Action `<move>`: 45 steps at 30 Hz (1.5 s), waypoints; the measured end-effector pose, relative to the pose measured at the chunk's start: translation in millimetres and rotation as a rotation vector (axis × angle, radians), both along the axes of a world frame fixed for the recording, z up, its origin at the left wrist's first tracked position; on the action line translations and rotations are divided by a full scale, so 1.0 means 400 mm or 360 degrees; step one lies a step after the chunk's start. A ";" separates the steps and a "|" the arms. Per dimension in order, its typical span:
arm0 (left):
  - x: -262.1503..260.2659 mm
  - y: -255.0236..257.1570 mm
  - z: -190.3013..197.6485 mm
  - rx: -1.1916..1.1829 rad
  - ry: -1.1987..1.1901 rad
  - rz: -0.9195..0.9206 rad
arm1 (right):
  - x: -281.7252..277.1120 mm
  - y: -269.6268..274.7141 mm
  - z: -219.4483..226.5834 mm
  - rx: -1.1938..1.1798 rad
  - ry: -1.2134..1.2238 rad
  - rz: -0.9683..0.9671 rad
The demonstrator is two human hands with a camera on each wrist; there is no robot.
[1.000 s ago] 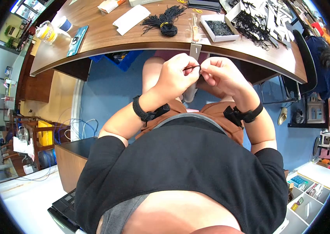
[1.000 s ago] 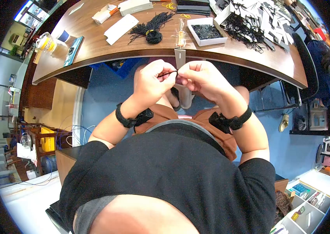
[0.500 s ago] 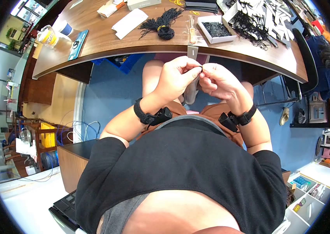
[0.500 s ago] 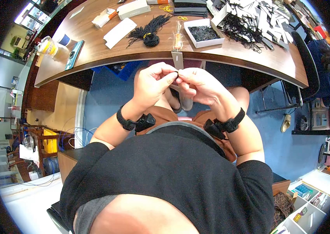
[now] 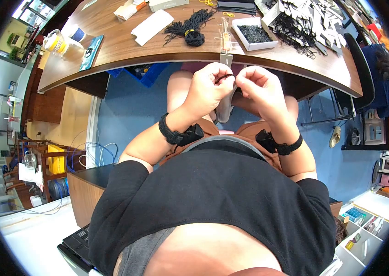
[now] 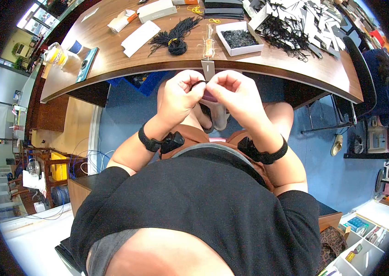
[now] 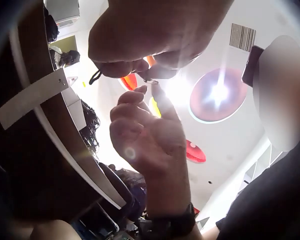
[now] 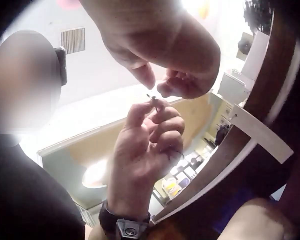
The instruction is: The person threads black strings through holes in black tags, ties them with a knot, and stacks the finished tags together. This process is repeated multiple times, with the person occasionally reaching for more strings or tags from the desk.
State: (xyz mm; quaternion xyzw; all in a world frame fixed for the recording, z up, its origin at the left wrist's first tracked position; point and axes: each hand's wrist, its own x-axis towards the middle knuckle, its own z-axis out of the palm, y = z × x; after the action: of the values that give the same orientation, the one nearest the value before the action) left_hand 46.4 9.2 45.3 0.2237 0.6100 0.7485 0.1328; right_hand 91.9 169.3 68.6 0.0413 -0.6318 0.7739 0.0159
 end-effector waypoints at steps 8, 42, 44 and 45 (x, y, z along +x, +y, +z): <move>-0.013 -0.014 0.010 0.0238 -0.0426 -0.0376 | -0.010 -0.004 -0.034 0.0526 0.0290 -0.0186; 0.003 0.005 0.052 -0.0103 0.0143 0.0012 | 0.004 0.043 -0.011 -0.0398 -0.0121 0.0057; 0.004 0.005 0.056 -0.0121 0.0162 -0.0001 | 0.005 0.050 -0.014 -0.0601 -0.0233 0.0157; 0.003 0.000 0.060 -0.0193 0.0162 -0.0028 | 0.005 0.052 -0.015 -0.0689 -0.0278 0.0202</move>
State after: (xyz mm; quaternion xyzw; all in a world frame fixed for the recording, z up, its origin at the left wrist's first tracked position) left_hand 47.4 9.1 69.2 0.2584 0.6581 0.6967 0.1216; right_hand 93.8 190.0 62.4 0.0094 -0.4463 0.8913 -0.0792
